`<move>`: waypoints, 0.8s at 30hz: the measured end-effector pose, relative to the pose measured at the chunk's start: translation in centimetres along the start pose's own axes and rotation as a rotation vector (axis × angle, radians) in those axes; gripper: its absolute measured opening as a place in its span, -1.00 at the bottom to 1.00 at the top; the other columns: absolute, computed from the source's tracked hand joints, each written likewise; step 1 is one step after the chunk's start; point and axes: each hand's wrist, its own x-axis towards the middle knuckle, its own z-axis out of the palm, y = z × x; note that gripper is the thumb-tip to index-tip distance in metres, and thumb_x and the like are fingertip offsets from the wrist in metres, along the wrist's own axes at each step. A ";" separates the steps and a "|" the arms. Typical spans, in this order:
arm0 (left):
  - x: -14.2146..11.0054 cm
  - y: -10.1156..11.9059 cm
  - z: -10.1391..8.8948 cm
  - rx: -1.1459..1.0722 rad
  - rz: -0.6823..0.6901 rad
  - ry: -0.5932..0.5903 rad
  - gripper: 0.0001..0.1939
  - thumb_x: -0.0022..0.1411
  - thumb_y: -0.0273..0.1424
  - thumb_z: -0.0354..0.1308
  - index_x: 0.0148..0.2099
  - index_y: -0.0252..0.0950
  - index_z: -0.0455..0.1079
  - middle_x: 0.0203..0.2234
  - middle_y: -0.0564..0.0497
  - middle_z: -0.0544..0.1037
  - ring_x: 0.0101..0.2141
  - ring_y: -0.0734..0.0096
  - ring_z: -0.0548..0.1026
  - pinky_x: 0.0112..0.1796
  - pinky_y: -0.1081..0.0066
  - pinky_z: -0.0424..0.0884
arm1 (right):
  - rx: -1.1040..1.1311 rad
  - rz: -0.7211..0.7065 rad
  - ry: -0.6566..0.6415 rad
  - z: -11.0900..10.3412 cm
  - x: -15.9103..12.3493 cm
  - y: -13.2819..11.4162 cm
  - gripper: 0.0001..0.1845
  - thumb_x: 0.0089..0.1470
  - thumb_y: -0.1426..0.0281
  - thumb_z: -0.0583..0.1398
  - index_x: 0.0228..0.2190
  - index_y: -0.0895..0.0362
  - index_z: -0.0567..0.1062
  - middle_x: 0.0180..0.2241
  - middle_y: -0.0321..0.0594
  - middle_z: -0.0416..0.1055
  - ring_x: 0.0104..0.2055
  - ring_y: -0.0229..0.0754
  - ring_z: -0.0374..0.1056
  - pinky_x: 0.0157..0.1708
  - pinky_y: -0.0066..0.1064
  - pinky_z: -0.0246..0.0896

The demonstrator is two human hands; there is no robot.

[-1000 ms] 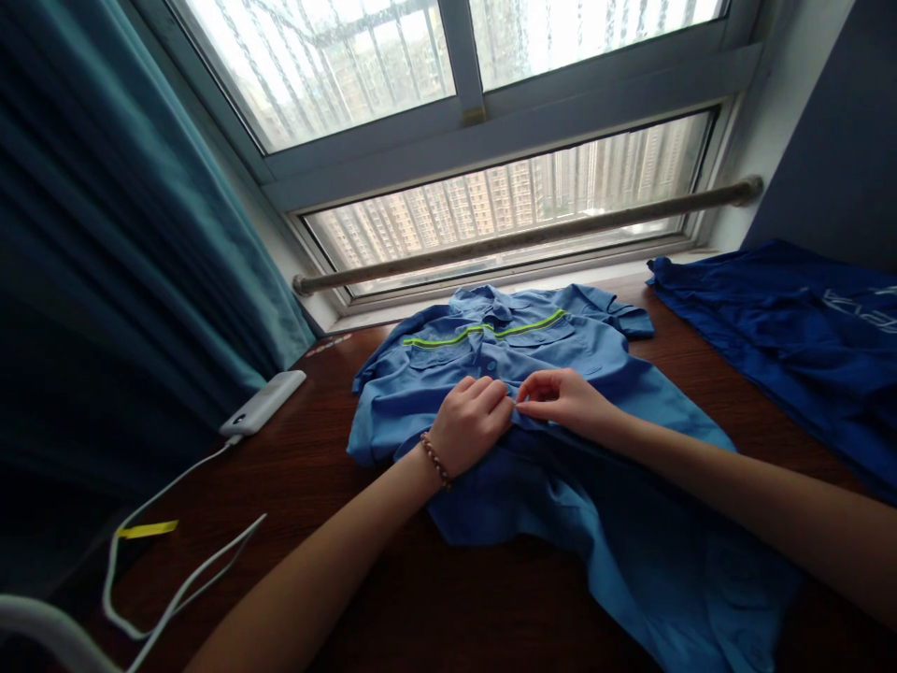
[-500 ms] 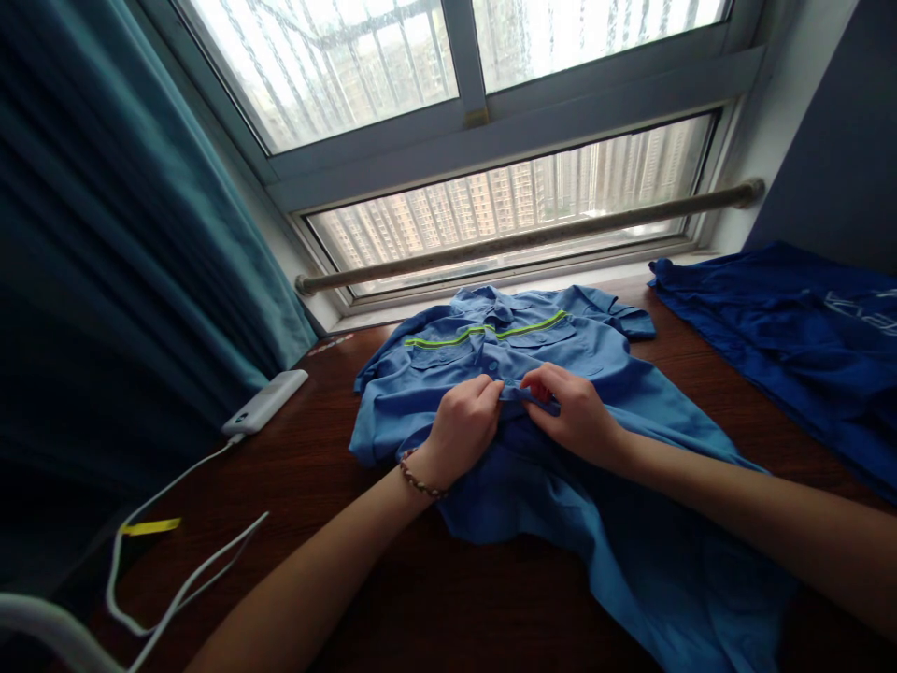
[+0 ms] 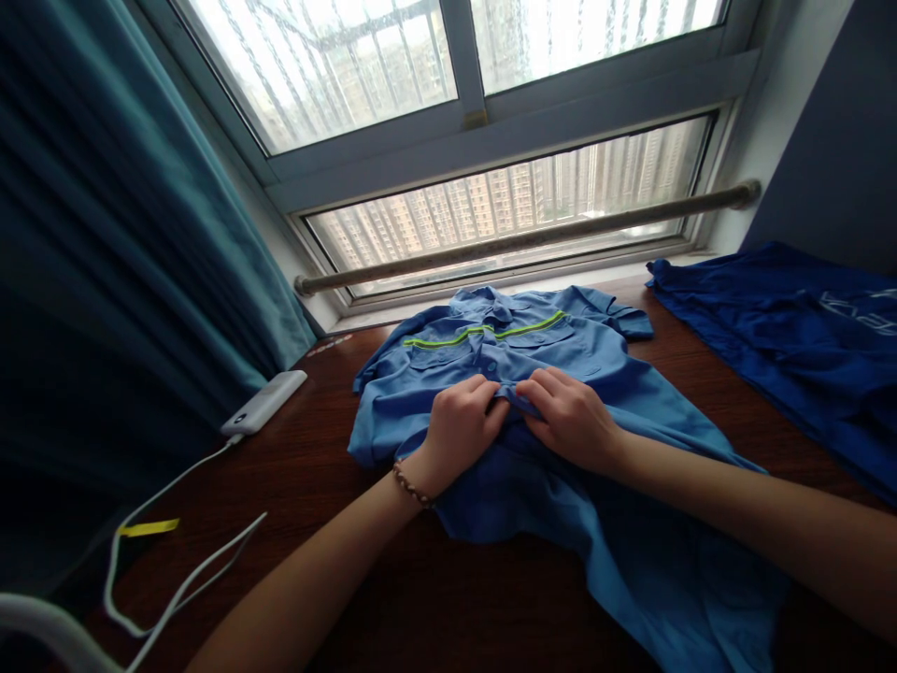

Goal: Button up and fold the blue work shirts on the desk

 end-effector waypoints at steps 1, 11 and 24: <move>0.2 -0.1 -0.1 -0.033 -0.026 -0.020 -0.83 0.20 -0.42 -0.05 -0.30 -0.31 0.36 -0.45 -0.01 0.43 -0.41 0.39 0.39 -0.35 0.42 0.27 | -0.056 0.026 -0.043 -0.3 0.2 0.0 -0.84 0.03 0.49 0.05 -0.29 0.18 0.35 -0.34 -0.13 0.28 -0.25 -0.12 0.17 -0.27 -0.38 0.06; -0.7 0.5 -2.3 0.165 0.123 -0.307 -0.53 0.05 -0.53 0.05 0.05 -0.34 0.14 -0.26 -0.09 0.39 -0.24 0.21 0.35 -0.27 0.30 0.30 | -0.155 0.246 -0.285 -5.4 2.3 1.6 -0.67 -0.16 0.64 0.04 -0.31 0.11 0.39 -0.34 -0.22 0.35 -0.32 -0.20 0.28 -0.44 -0.47 -0.02; -13.3 -4.7 -6.1 0.079 -0.291 -0.017 -0.55 -0.04 -0.63 -0.13 -0.08 -0.25 0.27 -0.09 -0.07 0.35 -0.04 0.19 0.26 -0.01 0.17 0.18 | -0.388 0.334 -0.398 -7.3 -9.0 -1.7 -0.57 -0.26 0.66 0.05 -0.26 0.18 0.37 -0.29 -0.06 0.32 -0.25 -0.02 0.23 -0.34 -0.29 0.11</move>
